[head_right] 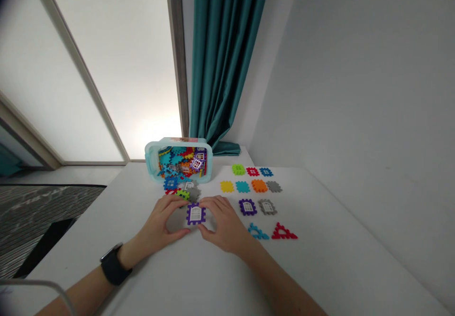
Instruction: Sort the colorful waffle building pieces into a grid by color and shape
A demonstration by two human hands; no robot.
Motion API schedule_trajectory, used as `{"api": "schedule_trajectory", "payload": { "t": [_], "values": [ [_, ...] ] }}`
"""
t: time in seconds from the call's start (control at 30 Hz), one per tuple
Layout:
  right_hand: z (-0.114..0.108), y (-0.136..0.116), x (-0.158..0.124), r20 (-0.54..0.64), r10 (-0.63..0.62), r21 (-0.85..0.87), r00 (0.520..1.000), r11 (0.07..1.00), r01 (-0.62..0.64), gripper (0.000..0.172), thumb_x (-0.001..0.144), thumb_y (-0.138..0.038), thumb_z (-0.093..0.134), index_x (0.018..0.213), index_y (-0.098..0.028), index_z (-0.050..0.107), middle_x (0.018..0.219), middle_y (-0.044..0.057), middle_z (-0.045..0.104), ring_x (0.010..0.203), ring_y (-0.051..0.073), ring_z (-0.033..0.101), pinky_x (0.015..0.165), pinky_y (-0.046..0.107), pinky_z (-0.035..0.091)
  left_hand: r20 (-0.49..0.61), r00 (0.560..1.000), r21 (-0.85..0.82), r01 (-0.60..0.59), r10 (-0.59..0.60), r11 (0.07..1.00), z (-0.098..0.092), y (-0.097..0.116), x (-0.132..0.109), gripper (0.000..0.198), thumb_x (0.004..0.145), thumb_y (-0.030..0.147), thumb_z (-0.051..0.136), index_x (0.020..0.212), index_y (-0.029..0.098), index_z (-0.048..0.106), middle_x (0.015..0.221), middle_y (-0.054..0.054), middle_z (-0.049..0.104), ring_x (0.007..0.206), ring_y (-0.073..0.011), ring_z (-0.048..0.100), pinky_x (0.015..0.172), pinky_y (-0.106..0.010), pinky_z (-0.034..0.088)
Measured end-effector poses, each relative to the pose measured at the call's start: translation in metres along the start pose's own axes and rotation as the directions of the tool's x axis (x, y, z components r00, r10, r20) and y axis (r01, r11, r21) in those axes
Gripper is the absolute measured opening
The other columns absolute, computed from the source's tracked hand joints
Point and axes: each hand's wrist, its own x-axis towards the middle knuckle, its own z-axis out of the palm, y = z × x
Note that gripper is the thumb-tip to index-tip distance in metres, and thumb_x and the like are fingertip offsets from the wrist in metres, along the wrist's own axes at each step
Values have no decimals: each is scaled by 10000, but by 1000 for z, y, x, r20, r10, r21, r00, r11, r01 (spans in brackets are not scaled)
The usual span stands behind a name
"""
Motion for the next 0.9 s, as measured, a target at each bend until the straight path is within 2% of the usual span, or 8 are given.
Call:
{"api": "schedule_trajectory", "payload": {
  "t": [0.17,0.37,0.57,0.73,0.9],
  "values": [
    [1,1,0,18,-64,-35,998,997,65,469,806,-150,669,1244,-238,525,1244,102,657,1157,271,597,1025,485,471,-2,1000,28,-14,14,1000,-1,1,2,442,786,345,789,1183,237,630,1169,-101,626,1102,-275,595,967,-433,487],
    [1,1,0,10,-88,-90,996,992,89,381,842,-154,659,1202,-247,577,1285,115,632,1190,266,589,1019,477,491,-45,998,88,-47,51,995,-3,2,3,394,814,408,763,1144,230,642,1147,-106,642,1084,-279,596,952,-438,483],
    [-1,2,-2,-17,-72,-107,997,992,70,306,866,-149,652,1151,-246,600,1174,107,646,1112,260,610,958,455,521,-61,992,154,-97,108,983,-4,5,8,377,828,427,754,1120,214,646,1143,-113,650,1073,-282,601,933,-436,481],
    [-11,4,-2,-25,-79,-149,997,986,74,265,872,-166,649,1125,-232,605,1154,106,650,1105,264,604,978,465,499,-17,991,202,-129,136,971,0,9,18,367,856,449,726,1118,205,648,1119,-110,657,1034,-277,605,915,-439,471],
    [-26,10,-5,-47,-55,-189,997,981,45,280,852,-154,646,1117,-236,609,1143,96,665,1103,267,600,993,479,480,-4,994,185,-108,111,977,14,15,32,401,856,482,724,1142,213,643,1113,-103,645,1036,-283,596,892,-433,464]
  ]
}}
